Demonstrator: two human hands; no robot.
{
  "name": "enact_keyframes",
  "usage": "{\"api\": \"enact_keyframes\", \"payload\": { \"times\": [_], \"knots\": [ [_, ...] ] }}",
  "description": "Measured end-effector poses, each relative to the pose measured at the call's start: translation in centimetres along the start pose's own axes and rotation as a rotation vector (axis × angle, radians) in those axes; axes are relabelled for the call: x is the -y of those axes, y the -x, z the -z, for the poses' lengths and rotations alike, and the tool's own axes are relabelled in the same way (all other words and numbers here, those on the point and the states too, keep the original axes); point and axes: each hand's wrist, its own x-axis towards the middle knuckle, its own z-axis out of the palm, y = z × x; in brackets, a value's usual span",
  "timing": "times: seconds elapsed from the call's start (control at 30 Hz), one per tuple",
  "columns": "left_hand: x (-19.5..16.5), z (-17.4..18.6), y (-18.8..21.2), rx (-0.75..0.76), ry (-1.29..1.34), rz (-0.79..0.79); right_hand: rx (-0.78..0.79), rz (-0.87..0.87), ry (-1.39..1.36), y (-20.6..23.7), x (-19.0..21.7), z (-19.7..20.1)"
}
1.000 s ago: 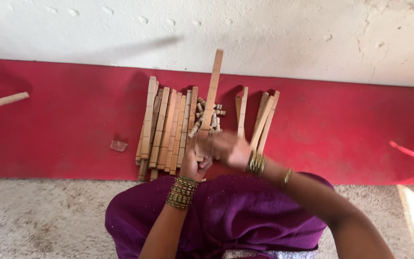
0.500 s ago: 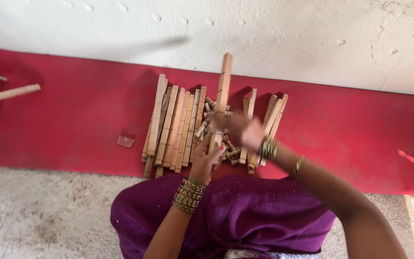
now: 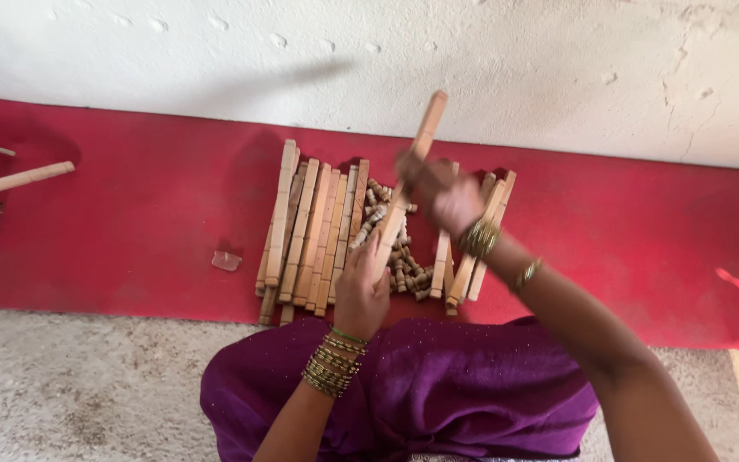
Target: The person sits on the floor and repeatedly scrapes a wooden dowel with a small metal blade to smooth its surface. They hold the dowel in one hand and use the blade in the other, rotating the dowel as needed. Finished dowels and small wood pieces are visible nearby.
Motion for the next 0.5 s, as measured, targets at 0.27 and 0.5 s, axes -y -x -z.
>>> {"api": "enact_keyframes", "payload": {
  "times": [0.27, 0.5],
  "knots": [
    [0.0, 0.2, 0.7, -0.058, 0.057, -0.071, 0.094, 0.107, -0.144, 4.6, 1.7, -3.1],
    [-2.1, 1.0, 1.0, 0.060, 0.186, 0.124, -0.590, 0.065, 0.177, -3.1, -6.3, -0.3]
  ]
}}
